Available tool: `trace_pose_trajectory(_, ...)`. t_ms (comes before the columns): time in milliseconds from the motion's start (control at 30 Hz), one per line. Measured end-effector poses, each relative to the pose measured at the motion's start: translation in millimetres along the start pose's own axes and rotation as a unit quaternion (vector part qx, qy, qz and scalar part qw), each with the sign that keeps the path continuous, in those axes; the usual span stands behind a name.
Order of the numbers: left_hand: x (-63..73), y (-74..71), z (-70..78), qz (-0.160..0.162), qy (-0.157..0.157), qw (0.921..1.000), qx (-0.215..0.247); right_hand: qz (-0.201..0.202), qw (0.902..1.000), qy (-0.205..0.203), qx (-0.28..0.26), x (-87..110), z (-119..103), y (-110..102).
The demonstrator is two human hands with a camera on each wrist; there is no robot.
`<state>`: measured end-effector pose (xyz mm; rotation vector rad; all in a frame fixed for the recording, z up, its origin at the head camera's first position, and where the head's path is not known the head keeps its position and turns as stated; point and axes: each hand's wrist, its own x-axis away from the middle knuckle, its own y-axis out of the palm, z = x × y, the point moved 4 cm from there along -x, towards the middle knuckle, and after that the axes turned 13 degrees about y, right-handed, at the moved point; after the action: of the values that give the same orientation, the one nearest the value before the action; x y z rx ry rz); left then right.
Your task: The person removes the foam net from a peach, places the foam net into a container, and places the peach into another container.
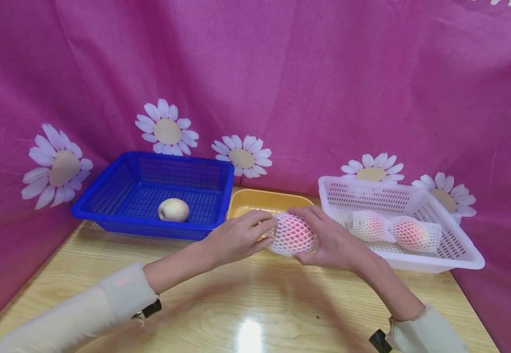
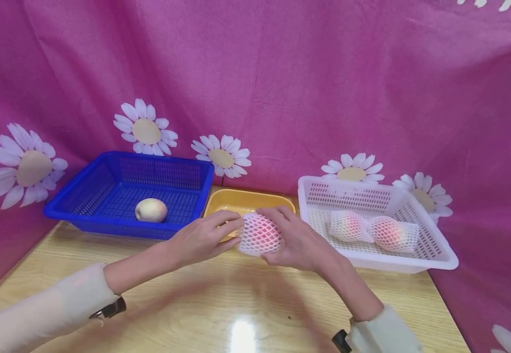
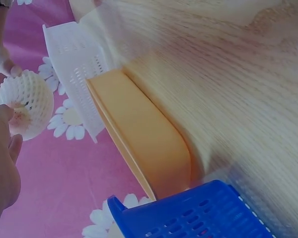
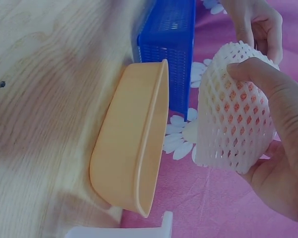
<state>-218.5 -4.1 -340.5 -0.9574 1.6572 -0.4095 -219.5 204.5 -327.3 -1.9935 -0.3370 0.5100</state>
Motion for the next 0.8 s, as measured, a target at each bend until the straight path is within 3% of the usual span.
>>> trace_pose_trajectory(333, -4.1, 0.4, -1.0, 0.000, -0.011, 0.9997, 0.022, 0.016, 0.9993, -0.033, 0.006, -3.8, -5.0, -6.4)
trace_pose_trajectory(800, -6.9, 10.2, -3.2, 0.011, -0.028, 0.9980, 0.055, 0.020, 0.9993, -0.031, -0.002, -8.7, -11.4, -6.4)
